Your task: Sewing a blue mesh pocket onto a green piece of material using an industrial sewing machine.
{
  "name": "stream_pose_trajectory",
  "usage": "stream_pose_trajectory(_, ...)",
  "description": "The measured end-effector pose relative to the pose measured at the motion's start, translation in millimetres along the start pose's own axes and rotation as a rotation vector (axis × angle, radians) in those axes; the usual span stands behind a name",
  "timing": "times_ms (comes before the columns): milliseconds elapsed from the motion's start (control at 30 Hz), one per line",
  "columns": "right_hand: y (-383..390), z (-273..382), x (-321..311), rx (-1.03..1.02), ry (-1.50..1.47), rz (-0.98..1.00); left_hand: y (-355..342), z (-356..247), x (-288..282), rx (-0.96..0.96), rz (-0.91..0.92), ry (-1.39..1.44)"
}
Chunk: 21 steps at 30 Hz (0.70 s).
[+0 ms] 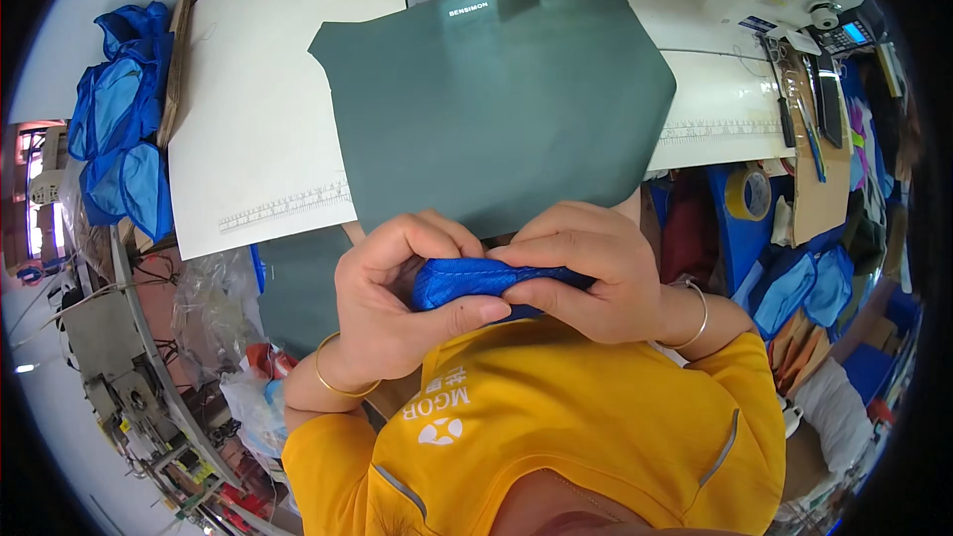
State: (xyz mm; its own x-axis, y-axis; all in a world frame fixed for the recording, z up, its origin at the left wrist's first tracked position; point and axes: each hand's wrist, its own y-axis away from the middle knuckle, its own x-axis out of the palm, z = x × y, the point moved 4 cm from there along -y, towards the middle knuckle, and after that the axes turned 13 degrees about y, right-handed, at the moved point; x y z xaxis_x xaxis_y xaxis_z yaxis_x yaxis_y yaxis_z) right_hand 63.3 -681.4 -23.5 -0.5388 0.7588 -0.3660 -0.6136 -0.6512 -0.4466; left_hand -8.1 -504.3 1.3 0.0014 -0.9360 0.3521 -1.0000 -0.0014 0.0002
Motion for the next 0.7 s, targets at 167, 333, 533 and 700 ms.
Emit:
stream_pose_trajectory(167, 0, -1, -2, 0.034, -0.062, -0.003, 1, -9, 2, 0.064, -0.033, -0.061)
stream_pose_trajectory(333, 1, -3, 1, 0.025, -0.051, 0.012, 2, -15, -5, 0.158, 0.108, -0.369)
stream_pose_trajectory(533, 3, -4, 4, -0.009, -0.034, 0.043, 1, -14, -8, 0.109, 0.117, -0.482)
stream_pose_trajectory(700, 1, -4, 6, -0.024, 0.027, 0.026, -1, -9, -10, 0.003, 0.058, -0.324)
